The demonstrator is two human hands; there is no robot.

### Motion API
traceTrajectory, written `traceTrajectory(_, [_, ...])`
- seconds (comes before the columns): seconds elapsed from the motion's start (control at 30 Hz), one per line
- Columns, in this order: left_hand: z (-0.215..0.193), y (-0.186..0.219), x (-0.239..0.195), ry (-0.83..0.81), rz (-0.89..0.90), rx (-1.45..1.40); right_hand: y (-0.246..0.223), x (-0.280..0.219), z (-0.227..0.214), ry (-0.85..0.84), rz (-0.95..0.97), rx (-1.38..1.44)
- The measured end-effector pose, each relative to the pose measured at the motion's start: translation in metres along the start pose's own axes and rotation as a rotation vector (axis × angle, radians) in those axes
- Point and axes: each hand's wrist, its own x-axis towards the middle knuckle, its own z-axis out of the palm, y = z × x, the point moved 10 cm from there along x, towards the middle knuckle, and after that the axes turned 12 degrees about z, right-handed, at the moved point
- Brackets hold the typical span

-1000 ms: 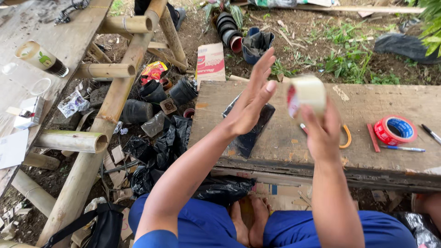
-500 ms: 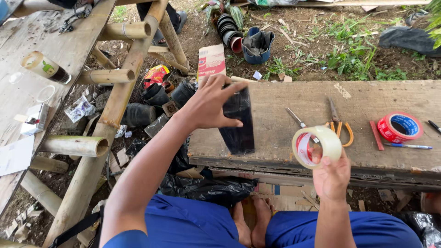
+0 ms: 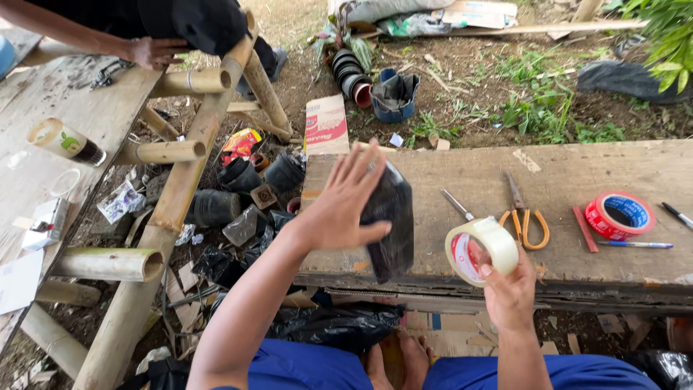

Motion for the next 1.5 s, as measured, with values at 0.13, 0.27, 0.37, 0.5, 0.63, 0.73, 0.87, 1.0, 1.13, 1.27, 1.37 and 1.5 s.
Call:
traceTrajectory(0.13, [0.015,0.021,-0.012,-0.095,-0.071,-0.169,-0.003,0.0,0.019,0.009,0.02,-0.008])
traceTrajectory(0.27, [0.0,0.025,-0.011,0.098,-0.226,-0.218,-0.018,0.007,0.031,-0.081,-0.066,0.079])
traceTrajectory(0.37, [-0.016,0.021,-0.015,0.282,-0.327,-0.151,-0.027,0.01,0.033,-0.126,-0.124,-0.043])
traceTrajectory(0.5, [-0.004,0.022,-0.018,0.275,-0.376,-0.124,-0.019,0.018,0.03,-0.019,0.017,-0.218])
traceTrajectory(0.63, [0.007,0.026,-0.012,0.274,-0.3,-0.18,-0.054,0.019,0.063,0.032,-0.225,-0.315])
traceTrajectory(0.73, [0.009,0.03,-0.013,0.312,-0.237,-0.311,-0.084,0.012,0.106,-0.069,-0.481,-0.289])
traceTrajectory(0.87, [0.008,0.026,-0.022,0.418,-0.205,-0.7,-0.085,0.011,0.149,-0.045,-0.524,-0.627])
traceTrajectory(1.0, [-0.012,0.015,-0.04,0.611,-0.253,-0.868,-0.049,0.028,0.167,-0.168,-0.214,-0.7])
traceTrajectory(1.13, [-0.02,0.012,-0.041,0.564,-0.31,-0.721,-0.044,0.03,0.165,-0.209,-0.193,-0.586])
traceTrajectory(1.27, [-0.012,0.024,-0.03,0.378,-0.282,-0.483,-0.065,0.023,0.155,-0.351,-0.252,0.029])
traceTrajectory(1.37, [-0.01,0.023,-0.031,0.36,-0.289,-0.355,-0.082,0.019,0.142,-0.346,-0.31,0.161])
traceTrajectory(1.5, [-0.009,0.028,-0.033,0.429,-0.257,-0.351,-0.092,-0.006,0.122,-0.183,-0.425,-0.091])
